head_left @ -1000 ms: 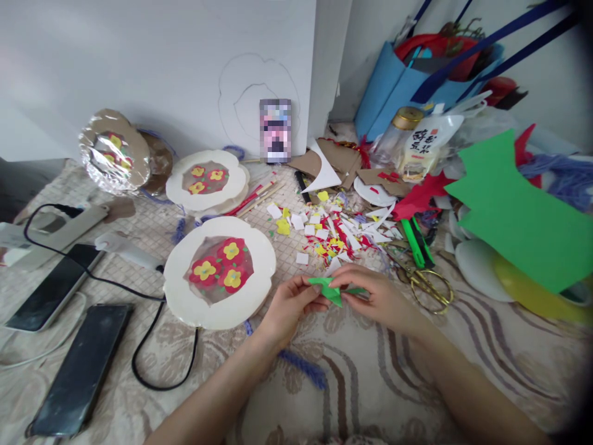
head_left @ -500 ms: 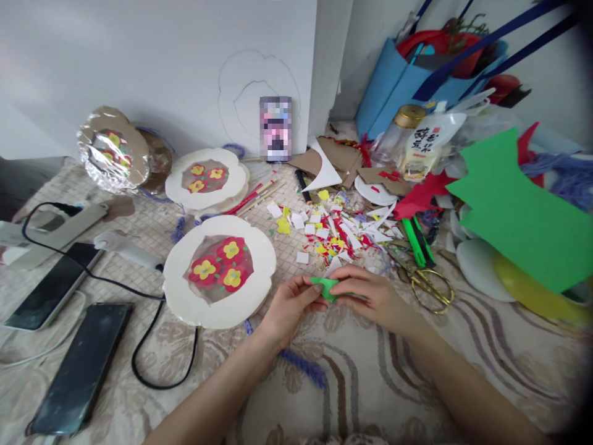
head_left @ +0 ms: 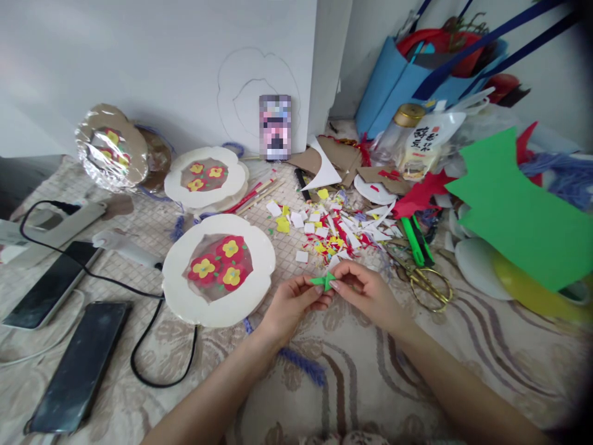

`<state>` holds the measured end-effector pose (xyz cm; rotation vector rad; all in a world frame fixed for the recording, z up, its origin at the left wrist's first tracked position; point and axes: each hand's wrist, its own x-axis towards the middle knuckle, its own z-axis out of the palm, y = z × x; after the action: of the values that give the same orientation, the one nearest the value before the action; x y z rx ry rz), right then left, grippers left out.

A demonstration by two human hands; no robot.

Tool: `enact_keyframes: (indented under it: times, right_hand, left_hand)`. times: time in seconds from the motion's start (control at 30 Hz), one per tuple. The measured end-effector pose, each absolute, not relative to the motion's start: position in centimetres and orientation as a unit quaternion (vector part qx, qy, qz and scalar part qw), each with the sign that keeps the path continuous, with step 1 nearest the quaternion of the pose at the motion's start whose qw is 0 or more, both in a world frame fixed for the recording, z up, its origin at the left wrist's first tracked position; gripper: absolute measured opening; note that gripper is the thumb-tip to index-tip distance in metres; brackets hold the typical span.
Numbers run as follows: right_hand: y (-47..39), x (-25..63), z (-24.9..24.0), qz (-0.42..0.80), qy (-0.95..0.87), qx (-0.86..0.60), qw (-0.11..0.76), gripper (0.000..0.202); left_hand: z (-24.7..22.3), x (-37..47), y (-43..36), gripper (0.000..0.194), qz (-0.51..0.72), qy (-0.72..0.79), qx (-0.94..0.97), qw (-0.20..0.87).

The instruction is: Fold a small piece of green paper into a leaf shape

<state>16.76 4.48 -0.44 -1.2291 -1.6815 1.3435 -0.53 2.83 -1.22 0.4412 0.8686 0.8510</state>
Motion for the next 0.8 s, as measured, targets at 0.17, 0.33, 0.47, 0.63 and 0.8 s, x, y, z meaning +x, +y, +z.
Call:
enact_keyframes:
  times: [0.17, 0.33, 0.47, 0.63, 0.8]
  right_hand:
    - [4.45, 16.71, -0.68, 0.544, -0.604, -0.478, 0.333, 0.004]
    - [4.54, 16.66, -0.93, 0.540, -0.595, -0.497, 0.327, 0.005]
    - [4.50, 16.63, -0.95, 0.531, -0.598, -0.503, 0.327, 0.006]
    - [4.40, 16.63, -0.90, 0.527, -0.599, -0.510, 0.322, 0.006]
    - [4.41, 16.61, -0.88, 0.526, -0.599, -0.508, 0.325, 0.006]
  left_hand:
    - [-1.28, -0.51, 2.81, 0.022, 0.388, 0.404, 0.220, 0.799]
    - [-1.30, -0.48, 2.78, 0.019, 0.381, 0.408, 0.224, 0.799]
    - [-1.29, -0.44, 2.74, 0.019, 0.379, 0.410, 0.228, 0.798]
    - [-1.30, -0.42, 2.76, 0.020, 0.378, 0.410, 0.232, 0.797]
    - [-1.22, -0.41, 2.76, 0.021, 0.375, 0.412, 0.232, 0.797]
